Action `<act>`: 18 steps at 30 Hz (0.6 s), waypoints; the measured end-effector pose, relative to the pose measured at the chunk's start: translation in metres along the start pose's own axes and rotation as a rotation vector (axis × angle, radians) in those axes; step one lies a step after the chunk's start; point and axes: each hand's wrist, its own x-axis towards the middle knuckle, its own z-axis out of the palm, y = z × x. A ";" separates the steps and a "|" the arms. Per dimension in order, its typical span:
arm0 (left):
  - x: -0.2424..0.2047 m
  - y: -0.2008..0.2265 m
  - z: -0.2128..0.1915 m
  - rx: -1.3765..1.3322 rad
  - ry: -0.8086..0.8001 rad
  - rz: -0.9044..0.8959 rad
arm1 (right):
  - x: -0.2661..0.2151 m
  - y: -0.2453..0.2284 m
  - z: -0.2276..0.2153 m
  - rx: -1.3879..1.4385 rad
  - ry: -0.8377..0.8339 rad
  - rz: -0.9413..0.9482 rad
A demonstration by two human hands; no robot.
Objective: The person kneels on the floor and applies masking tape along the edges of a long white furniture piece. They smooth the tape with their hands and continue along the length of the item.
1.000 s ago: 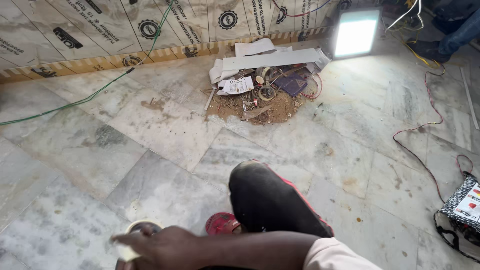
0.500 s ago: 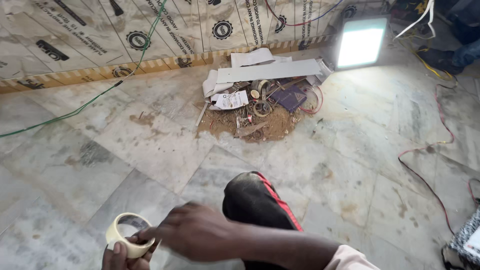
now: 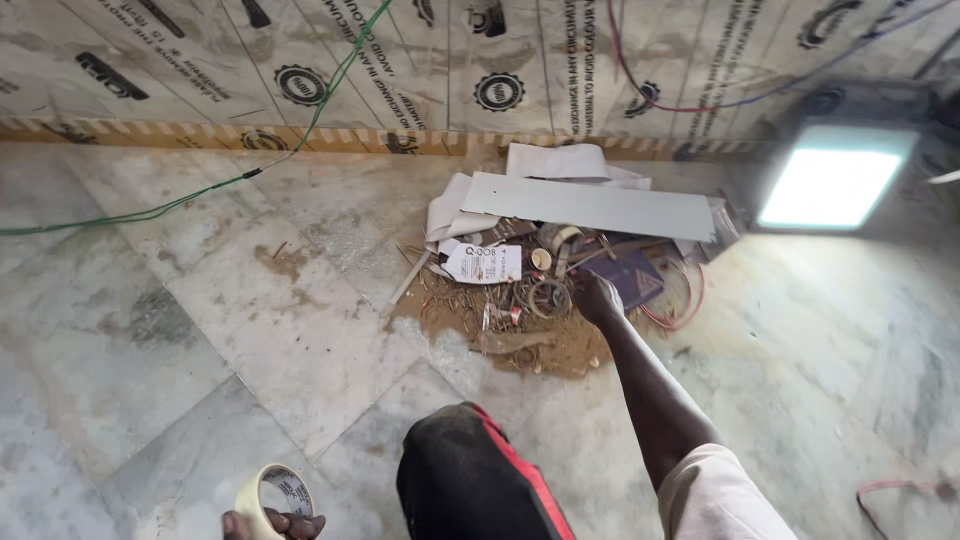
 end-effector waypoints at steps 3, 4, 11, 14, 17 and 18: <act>-0.001 -0.007 0.024 -0.059 0.030 0.007 | 0.026 0.023 0.022 -0.039 -0.093 0.037; -0.001 -0.010 0.029 -0.080 0.046 0.007 | 0.031 0.026 0.031 -0.045 -0.123 0.036; -0.015 -0.028 0.031 -0.210 0.140 0.025 | 0.048 0.024 0.072 -0.186 -0.215 0.153; -0.035 -0.031 0.028 -0.245 0.172 0.030 | 0.047 0.019 0.064 -0.202 -0.264 0.047; -0.024 -0.041 0.012 -0.312 0.177 0.082 | 0.043 -0.009 0.042 -0.049 -0.281 -0.208; -0.025 -0.047 0.005 -0.343 0.184 0.103 | 0.027 -0.031 0.029 0.029 -0.240 -0.281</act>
